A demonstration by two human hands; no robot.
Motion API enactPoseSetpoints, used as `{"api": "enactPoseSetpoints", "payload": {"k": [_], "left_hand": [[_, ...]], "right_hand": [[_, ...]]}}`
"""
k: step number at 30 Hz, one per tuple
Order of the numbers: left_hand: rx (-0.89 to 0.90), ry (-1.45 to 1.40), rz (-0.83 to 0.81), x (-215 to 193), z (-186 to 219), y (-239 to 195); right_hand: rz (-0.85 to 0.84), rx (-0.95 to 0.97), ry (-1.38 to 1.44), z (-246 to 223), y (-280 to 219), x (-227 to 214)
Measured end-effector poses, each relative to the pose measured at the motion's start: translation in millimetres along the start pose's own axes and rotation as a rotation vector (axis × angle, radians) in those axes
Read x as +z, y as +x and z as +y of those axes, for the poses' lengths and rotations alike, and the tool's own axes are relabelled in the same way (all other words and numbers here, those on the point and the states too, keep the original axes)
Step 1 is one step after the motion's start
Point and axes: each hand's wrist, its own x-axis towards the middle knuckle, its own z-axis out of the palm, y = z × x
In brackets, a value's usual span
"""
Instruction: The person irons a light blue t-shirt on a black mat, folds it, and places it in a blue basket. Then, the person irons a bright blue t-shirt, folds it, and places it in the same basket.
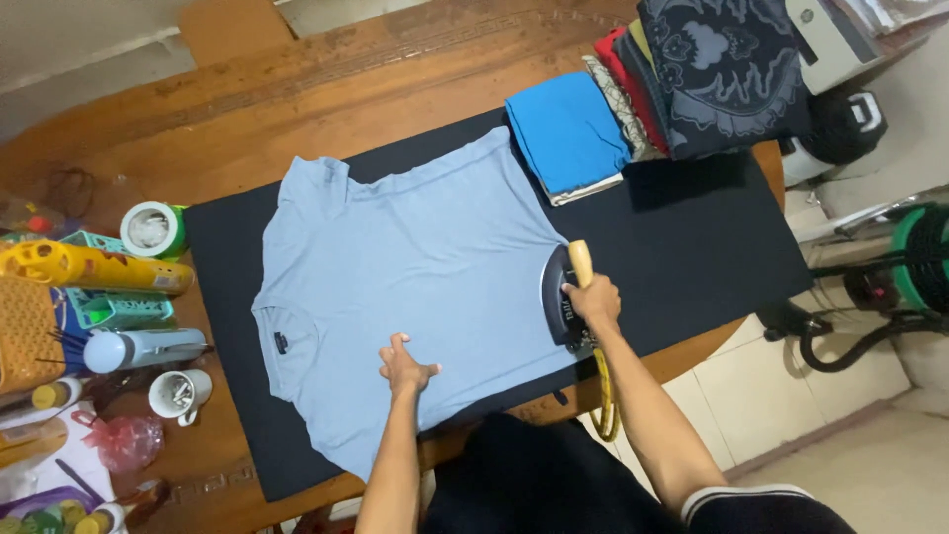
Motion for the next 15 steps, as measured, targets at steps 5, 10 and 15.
{"api": "enactPoseSetpoints", "payload": {"k": [5,10,15], "left_hand": [[-0.033,0.039,0.042,13.0,4.8,6.7],[0.000,0.115,0.017,3.9,66.8,-41.7],[-0.100,0.100,0.071,9.1,59.9,-35.0]], "right_hand": [[-0.089,-0.092,-0.087,-5.6,-18.3,-7.0],[-0.301,-0.422,-0.377,-31.4,-70.1,-28.5],[-0.183,-0.299,-0.293,-22.8,-17.2,-23.8]]}}
